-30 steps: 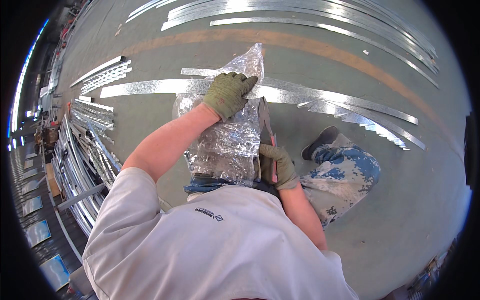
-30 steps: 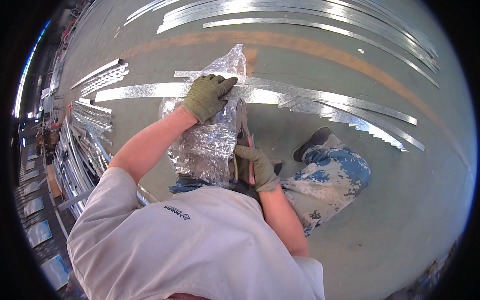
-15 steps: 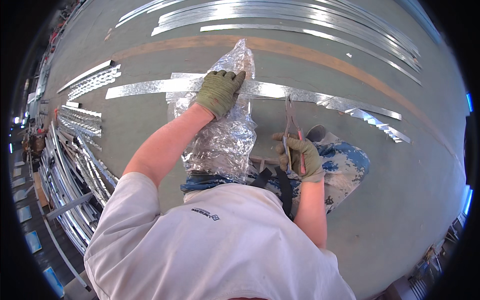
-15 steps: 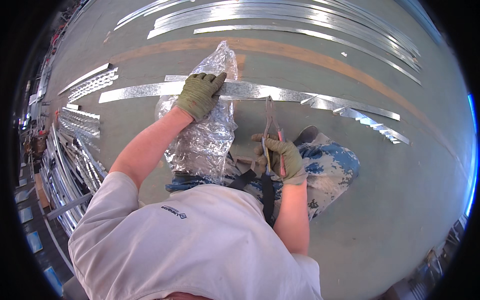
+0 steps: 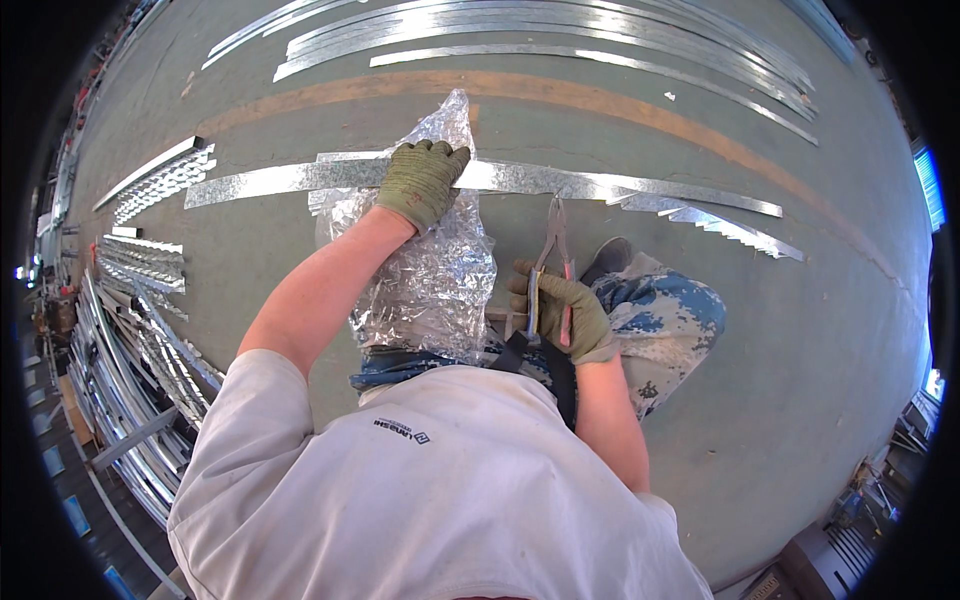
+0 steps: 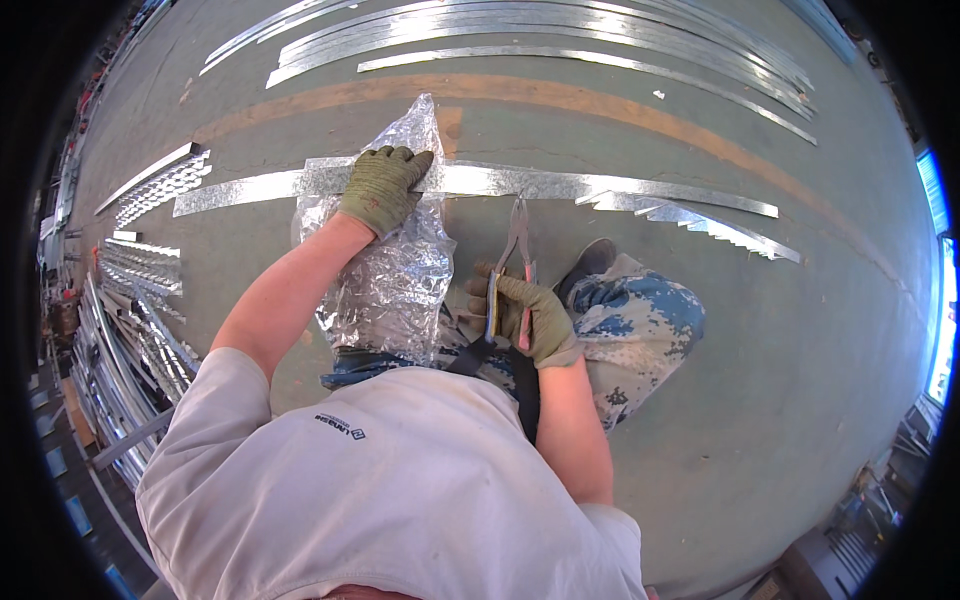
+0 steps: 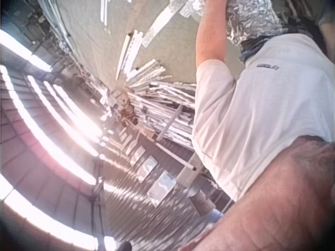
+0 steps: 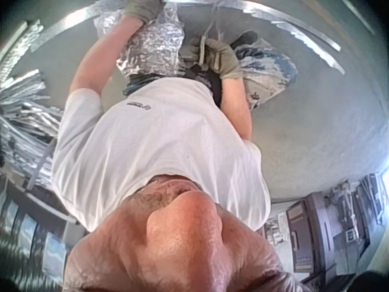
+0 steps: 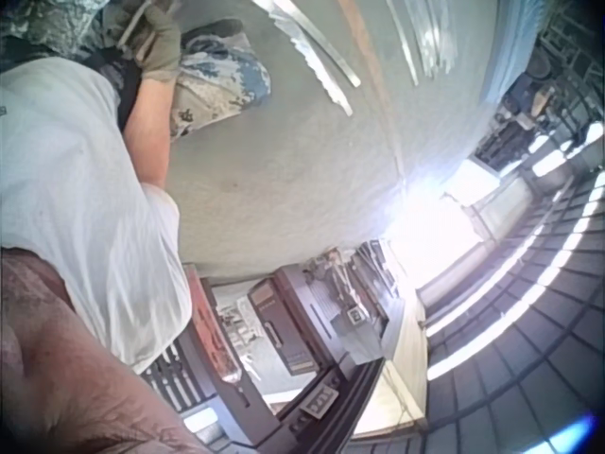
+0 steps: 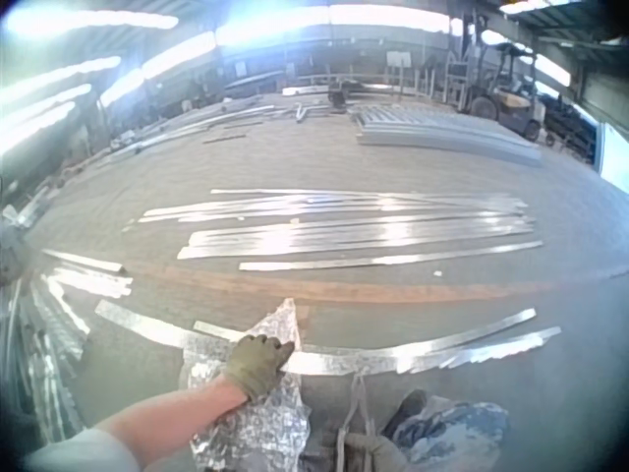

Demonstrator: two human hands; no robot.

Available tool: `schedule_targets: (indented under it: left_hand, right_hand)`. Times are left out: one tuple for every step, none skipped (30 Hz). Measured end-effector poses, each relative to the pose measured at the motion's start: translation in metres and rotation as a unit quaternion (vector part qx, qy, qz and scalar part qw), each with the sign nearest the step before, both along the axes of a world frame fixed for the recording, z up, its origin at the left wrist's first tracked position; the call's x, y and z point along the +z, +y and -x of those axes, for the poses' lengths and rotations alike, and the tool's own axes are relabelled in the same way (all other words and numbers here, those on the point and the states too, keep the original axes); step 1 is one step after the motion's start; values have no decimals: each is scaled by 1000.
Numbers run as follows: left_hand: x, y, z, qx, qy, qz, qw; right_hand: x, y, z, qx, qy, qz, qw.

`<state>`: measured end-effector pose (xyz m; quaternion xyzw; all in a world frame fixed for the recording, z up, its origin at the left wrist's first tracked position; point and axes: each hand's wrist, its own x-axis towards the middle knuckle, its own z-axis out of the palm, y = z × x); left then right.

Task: The person kneels on the floor and uses tin snips to cut a long metal strip into shorter pieces. The cut pieces are placed on the floor beside the work area.

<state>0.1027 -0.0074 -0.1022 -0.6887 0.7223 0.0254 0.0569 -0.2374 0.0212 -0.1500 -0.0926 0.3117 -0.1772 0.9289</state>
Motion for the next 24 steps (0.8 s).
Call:
schedule_targets:
  left_hand:
    - [0,0,0,1,2,5,1000]
    - [0,0,0,4,4,6,1000]
    - [-1,1,0,7,6,6,1000]
    - [-2,1,0,7,5,5,1000]
    - [-2,0,0,6,5,5,1000]
    - [-3,0,0,5,5,4,1000]
    - [-3,0,0,6,7,6,1000]
    - [-3,-1,0,8,8,8,1000]
    - [-3,0,0,11,11,12,1000]
    - [-3,0,0,5,5,19,1000]
    - [-4,1,1,-1,0,29,1000]
    - [-4,2,1,-6,-6,34,999]
    - [-4,2,0,-6,-4,33,999]
    - [-4,1,0,-3,-2,26,1000]
    - [-4,2,0,-3,2,25,1000]
    - [-4,2,0,-3,-1,23,1000]
    - [-4,3,0,-5,-4,27,1000]
    - [-4,4,1,-7,-8,31,999]
    - [-5,4,1,-9,-8,32,999]
    - [-5,4,1,-11,-7,34,999]
    - [-5,4,1,-13,-7,35,999]
    - [-4,4,1,-13,-6,36,999]
    - [-4,5,1,-13,-6,36,999]
    - [-4,5,1,-13,-6,37,999]
  right_hand:
    - [2,4,0,12,37,5,999]
    - [3,6,-1,24,72,11,997]
    - [4,6,-3,40,116,32,992]
    - [5,7,-5,60,167,77,981]
    - [6,8,-9,76,225,123,963]
    - [7,8,-13,91,282,169,940]
    - [8,6,-15,114,301,180,929]
    - [8,3,-17,136,320,191,918]
    - [8,2,-19,159,339,202,905]
    - [7,1,-22,151,336,213,905]
    - [6,0,-24,143,334,223,905]
    - [5,0,-26,134,326,237,905]
    - [3,0,-27,137,332,234,903]
    - [2,0,-28,138,333,234,903]
    - [0,1,-29,141,335,233,902]
    - [-1,2,-29,135,336,241,901]
    - [-1,3,-30,129,337,249,899]
    - [-2,4,-30,127,348,258,892]
    - [-2,4,-30,128,342,256,895]
    - [-2,4,-31,133,346,255,893]
    - [-2,5,-32,138,350,254,891]
    - [-2,4,-33,136,349,258,891]
    - [-2,3,-35,133,347,261,891]
    - [-2,3,-37,128,348,268,889]
